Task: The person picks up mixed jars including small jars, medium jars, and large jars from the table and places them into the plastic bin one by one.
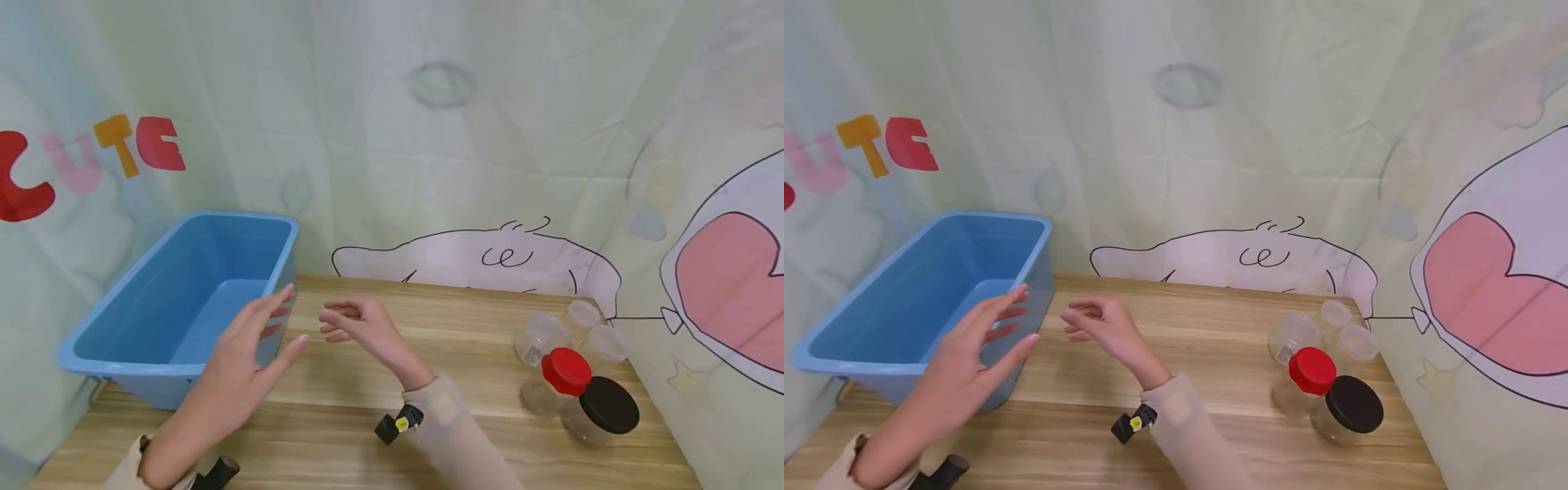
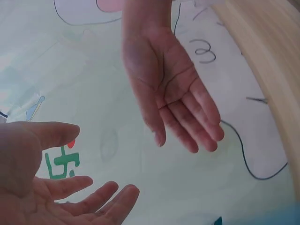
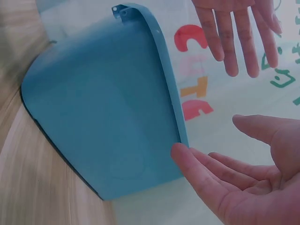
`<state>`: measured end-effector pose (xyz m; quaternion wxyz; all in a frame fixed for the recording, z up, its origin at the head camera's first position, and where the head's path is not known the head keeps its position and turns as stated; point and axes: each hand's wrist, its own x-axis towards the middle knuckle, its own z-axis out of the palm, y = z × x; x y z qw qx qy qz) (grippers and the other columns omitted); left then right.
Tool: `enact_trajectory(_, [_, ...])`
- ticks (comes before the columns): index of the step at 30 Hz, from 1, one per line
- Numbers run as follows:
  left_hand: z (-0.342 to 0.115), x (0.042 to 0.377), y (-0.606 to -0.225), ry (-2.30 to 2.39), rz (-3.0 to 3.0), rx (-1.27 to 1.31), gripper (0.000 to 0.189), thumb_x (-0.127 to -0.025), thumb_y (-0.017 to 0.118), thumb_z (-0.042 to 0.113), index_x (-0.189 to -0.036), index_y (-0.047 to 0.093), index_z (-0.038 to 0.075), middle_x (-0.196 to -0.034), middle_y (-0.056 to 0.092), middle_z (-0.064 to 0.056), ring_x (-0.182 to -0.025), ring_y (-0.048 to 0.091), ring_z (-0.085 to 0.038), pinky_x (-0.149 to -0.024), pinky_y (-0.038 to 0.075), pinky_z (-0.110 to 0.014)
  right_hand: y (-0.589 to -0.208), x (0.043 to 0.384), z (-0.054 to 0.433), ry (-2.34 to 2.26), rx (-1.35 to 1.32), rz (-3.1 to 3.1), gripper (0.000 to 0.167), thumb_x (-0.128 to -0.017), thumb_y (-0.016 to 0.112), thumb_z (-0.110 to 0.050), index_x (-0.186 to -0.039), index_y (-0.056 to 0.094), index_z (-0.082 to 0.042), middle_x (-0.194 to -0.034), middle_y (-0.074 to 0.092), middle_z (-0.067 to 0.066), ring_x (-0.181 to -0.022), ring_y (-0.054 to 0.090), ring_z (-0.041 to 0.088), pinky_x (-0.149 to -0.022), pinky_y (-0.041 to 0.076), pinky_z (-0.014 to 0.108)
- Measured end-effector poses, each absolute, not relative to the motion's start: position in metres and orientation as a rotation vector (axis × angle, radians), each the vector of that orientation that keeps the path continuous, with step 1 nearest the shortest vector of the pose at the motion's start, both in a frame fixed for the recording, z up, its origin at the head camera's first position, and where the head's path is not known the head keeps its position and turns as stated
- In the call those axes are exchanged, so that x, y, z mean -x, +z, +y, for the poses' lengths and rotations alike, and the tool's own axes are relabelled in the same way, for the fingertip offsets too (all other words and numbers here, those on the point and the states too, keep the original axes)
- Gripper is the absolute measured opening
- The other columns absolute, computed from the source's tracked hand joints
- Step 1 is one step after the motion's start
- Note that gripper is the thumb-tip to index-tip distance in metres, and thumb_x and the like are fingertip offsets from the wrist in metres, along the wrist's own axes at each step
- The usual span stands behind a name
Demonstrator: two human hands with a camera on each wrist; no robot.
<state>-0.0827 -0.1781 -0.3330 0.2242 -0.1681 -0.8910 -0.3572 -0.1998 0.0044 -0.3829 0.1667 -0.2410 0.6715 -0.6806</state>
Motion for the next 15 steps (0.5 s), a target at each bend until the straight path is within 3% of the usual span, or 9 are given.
enact_trajectory(4, [-0.189,0.08,-0.328,-0.952,-2.414,0.445,0.069,-0.094,0.071,0.014,-0.154,0.038,0.018,-0.137,0.05,-0.01,-0.114,0.059,-0.029,-0.092,0.05,-0.027,-0.382,0.198,-0.006,-1.934,0.676,1.886,0.037,-0.097,0.067,-0.011,-0.126,0.06,0.01,-0.11,0.07,0.02,-0.099,0.07,0.03,-0.079,0.058,0.037])
enact_trajectory(8, [-0.199,0.08,-0.325,-0.926,-2.372,0.433,0.068,-0.091,0.074,0.01,-0.151,0.043,0.015,-0.136,0.052,-0.01,-0.112,0.059,-0.029,-0.093,0.037,-0.005,-0.383,0.196,-0.013,-1.932,0.673,1.864,0.038,-0.096,0.067,-0.01,-0.127,0.059,0.011,-0.112,0.069,0.02,-0.103,0.068,0.032,-0.081,0.057,0.039])
enact_trajectory(15, [-0.211,0.079,-0.323,-0.849,-2.359,0.384,0.069,-0.088,0.077,0.011,-0.149,0.046,0.013,-0.134,0.054,-0.013,-0.107,0.061,-0.031,-0.091,0.032,-0.001,-0.386,0.194,-0.022,-1.963,0.659,1.822,0.039,-0.096,0.067,-0.008,-0.129,0.057,0.011,-0.111,0.069,0.023,-0.1,0.069,0.032,-0.084,0.056,0.045])
